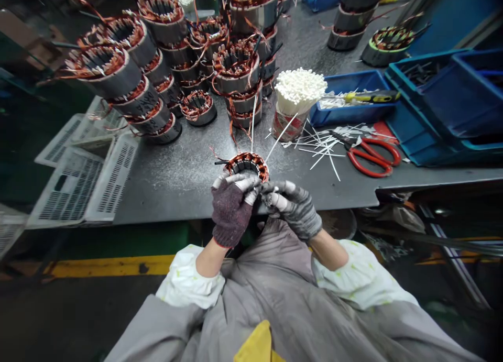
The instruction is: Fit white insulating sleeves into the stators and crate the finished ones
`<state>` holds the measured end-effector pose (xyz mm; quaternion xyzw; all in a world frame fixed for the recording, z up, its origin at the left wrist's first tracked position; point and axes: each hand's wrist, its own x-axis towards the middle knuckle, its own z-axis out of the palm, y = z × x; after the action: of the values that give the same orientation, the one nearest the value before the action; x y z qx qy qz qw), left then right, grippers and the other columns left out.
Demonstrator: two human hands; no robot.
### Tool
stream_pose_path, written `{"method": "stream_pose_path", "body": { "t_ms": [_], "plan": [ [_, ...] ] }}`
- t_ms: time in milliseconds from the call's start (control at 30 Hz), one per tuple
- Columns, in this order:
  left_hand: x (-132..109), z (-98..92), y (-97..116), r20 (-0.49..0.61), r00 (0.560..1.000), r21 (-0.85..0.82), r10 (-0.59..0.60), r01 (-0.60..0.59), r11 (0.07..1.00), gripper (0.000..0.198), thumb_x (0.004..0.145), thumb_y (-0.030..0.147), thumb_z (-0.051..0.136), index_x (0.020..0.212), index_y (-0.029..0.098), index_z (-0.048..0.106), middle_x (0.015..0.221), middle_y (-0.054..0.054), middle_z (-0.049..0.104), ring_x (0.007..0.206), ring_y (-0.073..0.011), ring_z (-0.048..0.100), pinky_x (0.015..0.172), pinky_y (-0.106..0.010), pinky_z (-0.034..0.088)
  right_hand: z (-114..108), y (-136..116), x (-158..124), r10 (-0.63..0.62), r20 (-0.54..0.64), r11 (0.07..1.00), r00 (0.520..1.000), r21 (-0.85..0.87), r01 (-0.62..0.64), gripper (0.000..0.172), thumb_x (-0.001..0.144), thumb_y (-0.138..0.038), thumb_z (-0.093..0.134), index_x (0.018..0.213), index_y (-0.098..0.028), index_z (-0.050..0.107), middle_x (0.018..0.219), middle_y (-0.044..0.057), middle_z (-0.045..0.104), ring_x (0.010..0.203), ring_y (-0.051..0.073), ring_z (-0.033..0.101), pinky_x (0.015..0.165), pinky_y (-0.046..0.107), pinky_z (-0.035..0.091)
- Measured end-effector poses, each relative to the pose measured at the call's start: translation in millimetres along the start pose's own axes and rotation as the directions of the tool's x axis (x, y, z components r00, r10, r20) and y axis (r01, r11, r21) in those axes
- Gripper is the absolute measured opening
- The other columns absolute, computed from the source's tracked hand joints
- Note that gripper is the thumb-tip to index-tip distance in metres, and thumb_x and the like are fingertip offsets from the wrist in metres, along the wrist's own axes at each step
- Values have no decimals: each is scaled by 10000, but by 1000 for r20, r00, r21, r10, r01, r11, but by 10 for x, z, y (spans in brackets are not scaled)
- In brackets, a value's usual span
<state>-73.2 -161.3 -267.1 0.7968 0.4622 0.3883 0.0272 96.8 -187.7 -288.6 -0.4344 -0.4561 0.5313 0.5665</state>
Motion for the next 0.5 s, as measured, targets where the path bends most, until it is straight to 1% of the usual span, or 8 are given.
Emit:
{"method": "stream_pose_path", "body": {
  "t_ms": [33, 67, 100, 167, 233, 300, 400, 500],
  "plan": [
    [11, 1, -8, -10, 1000, 6, 26, -26, 1000, 143, 982, 306, 602, 1041, 242, 716, 1045, -20, 791, 1061, -202, 706, 1088, -431, 455, 28, -5, 12, 116, -30, 990, 993, 81, -113, 360, 756, -501, 837, 936, -222, 699, 726, -16, 716, 521, 127, 641, 437, 224, 511],
    [18, 2, -15, -20, 999, 19, 49, -48, 999, 140, 978, 298, 606, 1039, 245, 719, 1031, -19, 794, 1048, -200, 709, 1085, -430, 449, 48, -12, 26, 207, -43, 970, 977, 137, -199, 417, 689, -516, 875, 892, -214, 672, 665, -34, 689, 452, 113, 595, 378, 205, 456],
    [21, 2, -21, -24, 997, 32, 71, -70, 997, 149, 976, 287, 602, 1056, 247, 720, 1026, -19, 795, 1047, -202, 709, 1088, -434, 438, 60, -23, 36, 263, -53, 953, 963, 168, -251, 452, 647, -530, 891, 855, -209, 650, 628, -43, 670, 419, 105, 568, 351, 195, 426],
    [16, 2, -30, -13, 993, 40, 117, -116, 992, 189, 973, 264, 579, 1104, 251, 715, 1031, -21, 795, 1066, -208, 703, 1089, -444, 419, 62, -56, 36, 284, -70, 948, 956, 169, -269, 454, 634, -547, 886, 809, -205, 643, 618, -41, 666, 437, 106, 578, 378, 202, 459],
    [6, -1, -35, 7, 990, 35, 138, -138, 990, 227, 968, 248, 562, 1142, 253, 708, 1046, -27, 792, 1097, -215, 693, 1078, -451, 413, 46, -87, 9, 228, -96, 970, 969, 114, -217, 408, 656, -529, 872, 809, -208, 674, 667, -24, 699, 526, 122, 630, 480, 236, 544],
    [-2, -7, -38, 20, 991, 39, 135, -135, 990, 240, 961, 248, 570, 1159, 258, 706, 1058, -30, 790, 1106, -220, 690, 1061, -453, 416, 33, -96, -21, 156, -105, 988, 982, 25, -154, 350, 689, -500, 849, 824, -214, 701, 725, -7, 733, 608, 139, 663, 569, 267, 586],
    [-4, -30, -41, 48, 988, 46, 149, -152, 987, 256, 949, 248, 591, 1177, 266, 705, 1066, -29, 790, 1124, -226, 687, 1060, -461, 416, 31, -53, -17, 63, -105, 986, 992, -148, -78, 263, 763, -463, 779, 837, -217, 722, 735, 8, 746, 632, 156, 670, 599, 288, 585],
    [-4, -71, -44, 81, 976, 26, 204, -207, 978, 273, 939, 248, 610, 1198, 264, 694, 1098, -26, 790, 1160, -228, 681, 1113, -475, 398, 8, 6, 49, -58, -87, 943, 995, -333, 26, 211, 833, -415, 701, 885, -215, 745, 780, 28, 762, 675, 176, 687, 659, 313, 587]
  ]
}}
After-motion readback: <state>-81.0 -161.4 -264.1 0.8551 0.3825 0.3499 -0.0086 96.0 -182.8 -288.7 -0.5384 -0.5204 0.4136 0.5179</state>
